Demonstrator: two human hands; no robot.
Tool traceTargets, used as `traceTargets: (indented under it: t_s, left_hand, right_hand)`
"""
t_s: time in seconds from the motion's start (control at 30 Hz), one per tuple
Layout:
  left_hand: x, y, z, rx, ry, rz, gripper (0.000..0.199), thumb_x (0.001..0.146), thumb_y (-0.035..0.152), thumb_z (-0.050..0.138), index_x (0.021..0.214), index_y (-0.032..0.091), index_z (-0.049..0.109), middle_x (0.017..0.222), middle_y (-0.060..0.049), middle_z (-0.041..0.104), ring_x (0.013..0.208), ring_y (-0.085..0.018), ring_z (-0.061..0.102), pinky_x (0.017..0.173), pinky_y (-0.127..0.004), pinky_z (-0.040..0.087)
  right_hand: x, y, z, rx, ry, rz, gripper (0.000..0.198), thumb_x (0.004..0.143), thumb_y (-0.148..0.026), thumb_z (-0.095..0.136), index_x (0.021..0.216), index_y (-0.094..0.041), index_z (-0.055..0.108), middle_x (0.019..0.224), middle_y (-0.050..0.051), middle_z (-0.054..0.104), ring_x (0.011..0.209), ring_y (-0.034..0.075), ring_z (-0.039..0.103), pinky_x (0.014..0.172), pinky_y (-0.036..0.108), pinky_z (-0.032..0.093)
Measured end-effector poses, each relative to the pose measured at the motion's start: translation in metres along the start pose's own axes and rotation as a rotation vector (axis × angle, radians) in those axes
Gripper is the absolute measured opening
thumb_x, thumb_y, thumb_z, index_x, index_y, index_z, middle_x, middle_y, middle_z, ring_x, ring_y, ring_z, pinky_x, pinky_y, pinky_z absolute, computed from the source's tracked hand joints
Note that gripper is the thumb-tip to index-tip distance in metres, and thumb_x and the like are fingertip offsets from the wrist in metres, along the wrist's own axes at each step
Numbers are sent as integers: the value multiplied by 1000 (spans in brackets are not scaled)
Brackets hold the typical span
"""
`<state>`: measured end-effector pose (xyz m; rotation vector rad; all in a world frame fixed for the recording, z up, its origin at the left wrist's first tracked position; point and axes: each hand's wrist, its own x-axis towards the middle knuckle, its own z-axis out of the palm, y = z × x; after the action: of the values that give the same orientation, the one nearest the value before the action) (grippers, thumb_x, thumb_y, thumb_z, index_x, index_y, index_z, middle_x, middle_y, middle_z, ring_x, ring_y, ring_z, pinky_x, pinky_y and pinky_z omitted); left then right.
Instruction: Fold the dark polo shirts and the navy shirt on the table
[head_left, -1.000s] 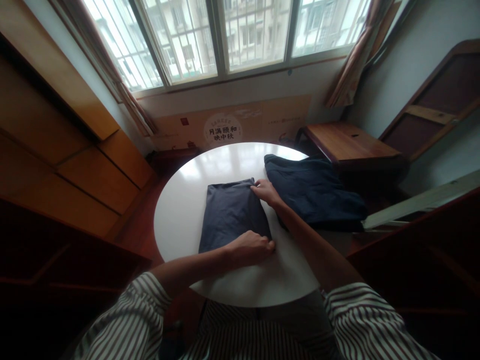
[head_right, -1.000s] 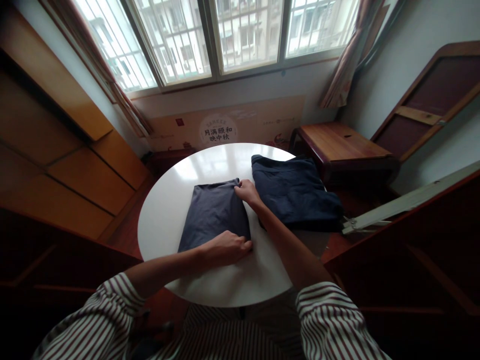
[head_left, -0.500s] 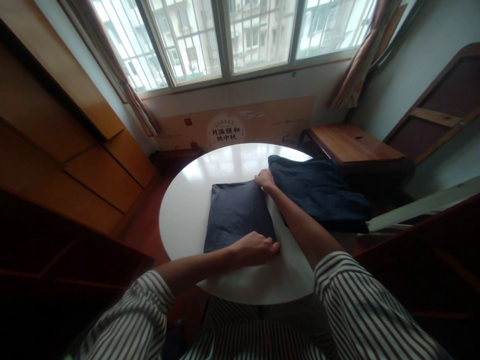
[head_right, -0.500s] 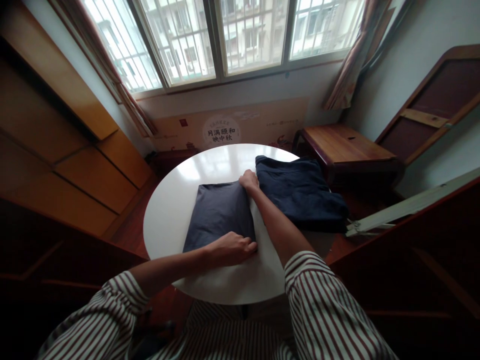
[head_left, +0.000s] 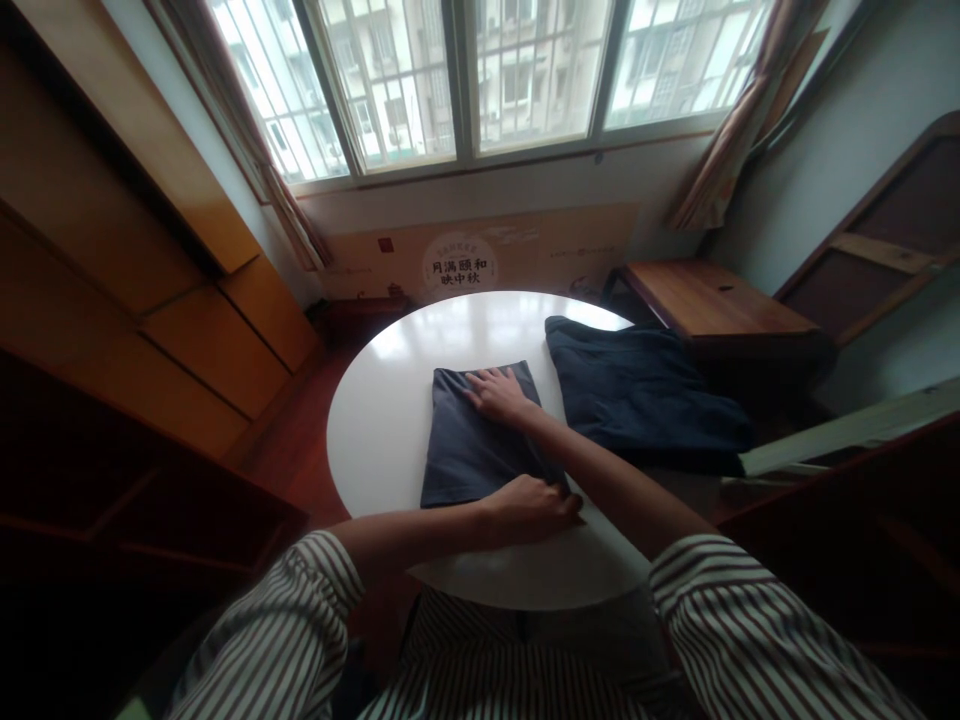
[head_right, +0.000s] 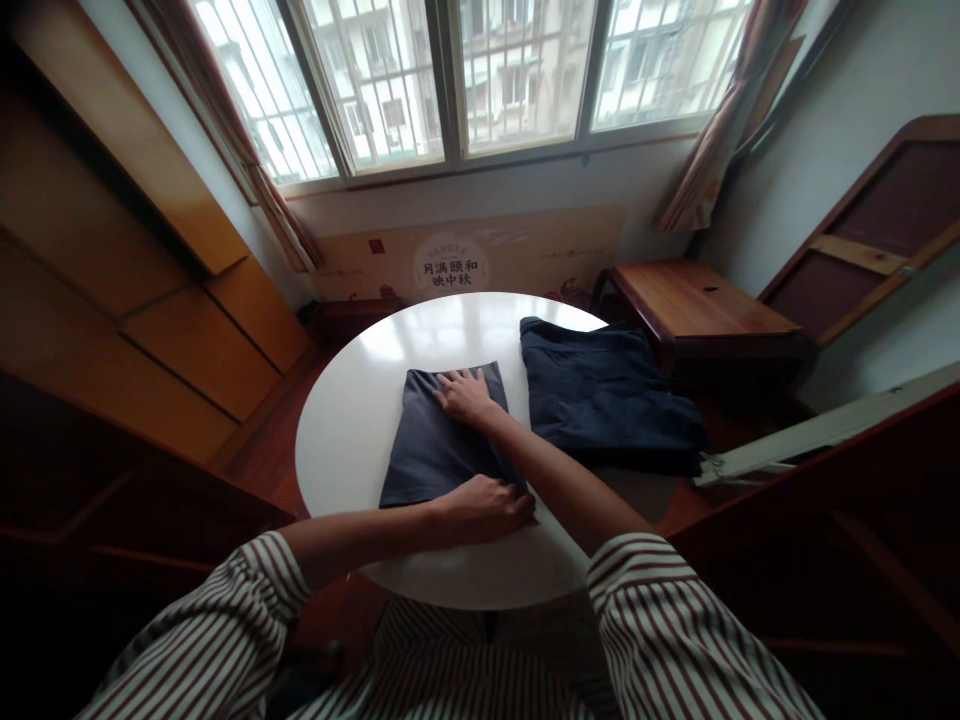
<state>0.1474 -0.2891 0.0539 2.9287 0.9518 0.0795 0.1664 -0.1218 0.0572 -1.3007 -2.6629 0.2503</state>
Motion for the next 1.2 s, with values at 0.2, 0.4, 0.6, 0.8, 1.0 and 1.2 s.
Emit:
traceTargets:
  t_s: [0.2, 0.4, 0.6, 0.8, 1.0, 1.2]
  left_hand:
    - [-46, -50, -29, -63, 124, -247, 35, 104, 33, 35, 99, 15, 64, 101, -10, 69, 98, -22, 66, 90, -35, 51]
    - [-108, -71, 3, 27, 179, -617, 60, 99, 52, 40, 147, 16, 41, 156, -16, 35, 146, -33, 28, 115, -57, 29]
    - [-127, -46, 16, -9, 320, -679, 50, 102, 40, 35, 145, 14, 42, 155, -14, 38, 148, -28, 24, 117, -45, 32]
    - [-146, -30, 7, -51, 384, -1059, 36, 99, 51, 42, 107, 19, 56, 98, -10, 67, 89, -24, 68, 81, -36, 54]
    - [-154, -23, 1, -54, 57, -1157, 43, 100, 55, 39, 87, 20, 60, 84, -8, 70, 81, -24, 70, 68, -30, 46]
    - [-156, -22, 1, -161, 29, -1057, 39, 104, 41, 37, 83, 21, 62, 85, -6, 72, 81, -21, 70, 70, -28, 42]
  right_hand:
    - [-4, 11, 17, -63, -32, 67, 62, 101, -57, 23, 153, -25, 38, 160, 9, 31, 145, 36, 25, 116, 59, 11]
    - [1, 13, 21, -30, -24, 182, 65, 100, -61, 20, 154, -27, 34, 162, 7, 26, 147, 35, 21, 116, 62, 8]
    - [23, 7, 14, 68, -12, 296, 66, 101, -57, 26, 147, -13, 46, 156, 18, 36, 143, 41, 27, 113, 65, 11]
    - [72, -12, 8, 254, 33, 128, 46, 100, -45, 47, 130, -14, 64, 135, 14, 60, 125, 23, 54, 107, 30, 37]
    - [104, -26, 14, 316, -24, 117, 28, 88, -38, 67, 104, -17, 77, 112, 10, 71, 106, 22, 64, 91, 27, 47]
    - [115, -37, 20, 301, -24, 167, 20, 88, -36, 67, 96, -21, 77, 114, 11, 67, 115, 27, 55, 96, 38, 44]
